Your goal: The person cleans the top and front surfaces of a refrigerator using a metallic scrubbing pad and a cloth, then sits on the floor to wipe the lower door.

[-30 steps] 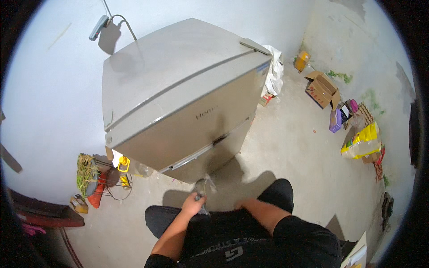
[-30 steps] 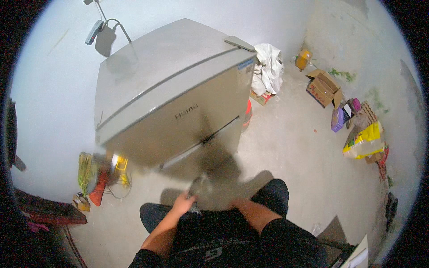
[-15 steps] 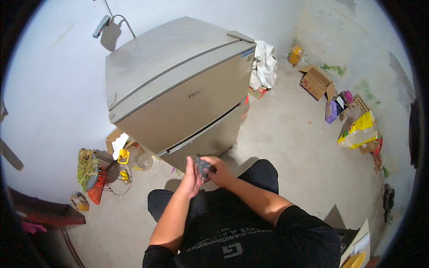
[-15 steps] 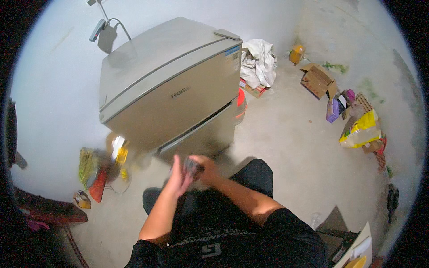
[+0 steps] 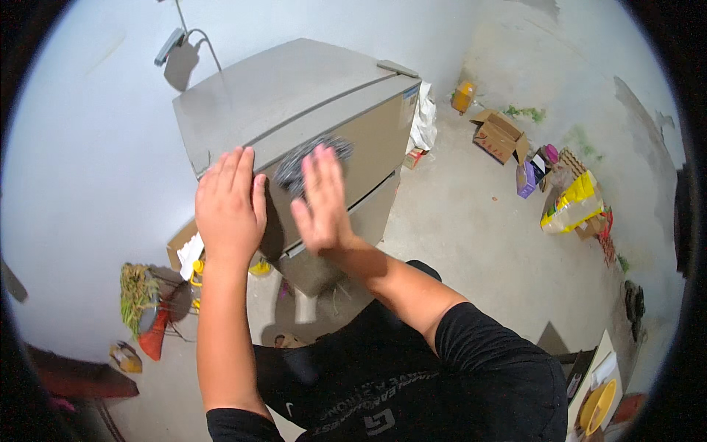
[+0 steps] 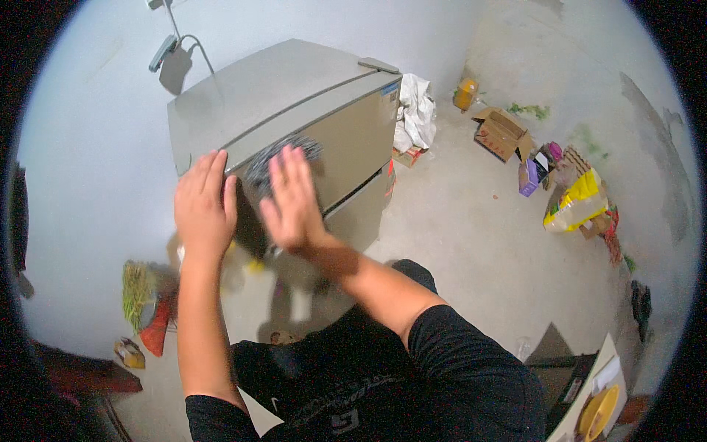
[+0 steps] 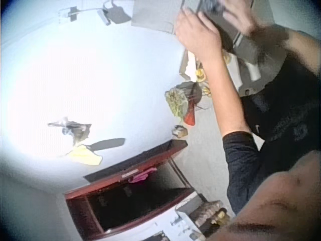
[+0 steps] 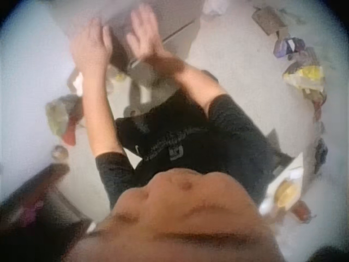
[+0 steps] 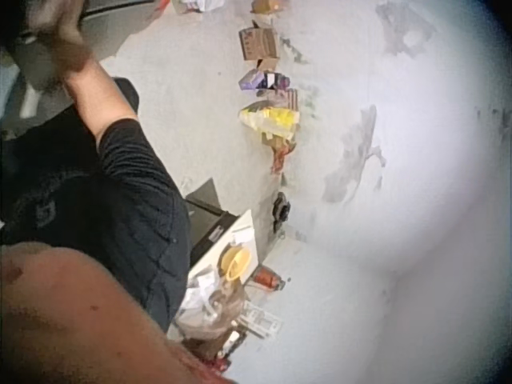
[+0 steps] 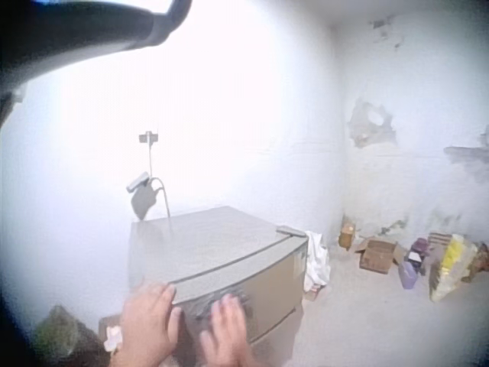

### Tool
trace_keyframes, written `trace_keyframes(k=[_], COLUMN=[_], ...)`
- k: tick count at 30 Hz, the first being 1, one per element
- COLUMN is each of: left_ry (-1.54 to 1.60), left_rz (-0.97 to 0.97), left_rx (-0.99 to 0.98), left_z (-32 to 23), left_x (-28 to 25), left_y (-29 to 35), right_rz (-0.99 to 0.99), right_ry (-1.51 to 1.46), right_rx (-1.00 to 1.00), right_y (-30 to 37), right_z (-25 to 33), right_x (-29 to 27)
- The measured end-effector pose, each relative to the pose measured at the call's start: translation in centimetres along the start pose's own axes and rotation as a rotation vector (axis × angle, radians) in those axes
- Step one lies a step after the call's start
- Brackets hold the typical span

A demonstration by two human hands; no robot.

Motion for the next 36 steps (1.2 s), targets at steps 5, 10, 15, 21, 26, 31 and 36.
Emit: trace_keyframes(k=[5,10,15,21,26,31,36], left_ry=[0.024,0.084,0.043,0.045,-0.056,-0.063,-0.086], left_rz=[-0.080,-0.140,-0.152,-0.176,-0.182,-0.179,-0.177], left_rx=[0.001,-0.022,-0.022,-0.033,-0.015,-0.004,-0.006], left_z=[0.9,0.0,1.0,-0.3,-0.2,-0.2,-0.7], left_x=[1.2,1.9,2.5,2.4,2.6,2.6,3.2], left_y=[0.8,0.6,1.2,0.8,0.3,0.8,0.4], right_rz=[0.094,-0.176,-0.048,-0.054,-0.015,0.032,-0.170], right_ry=[0.308,0.330,0.093,0.298,0.203,-0.024,0.439], right_rx=[-0.246,-0.059,-0.276,-0.112,-0.160,-0.305,-0.146], right_y=[-3.5,-11.4,-9.1,-13.9,-12.7,-11.5,-14.5], right_z=[-2.1,-7.4,1.6,-12.8,-10.0,-5.9,-18.3], right_x=[0.1,-4.9,1.1,-8.5,-5.4,-4.6,-12.3])
Point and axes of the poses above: each hand's wrist, its own y-axis away from the middle knuckle, its own x-axis out of the palm, z = x × y, the point moved 1 cm from there along -y, towards the middle knuckle, and after that the axes turned 7 degrees about -z, right-handed, at the moved point
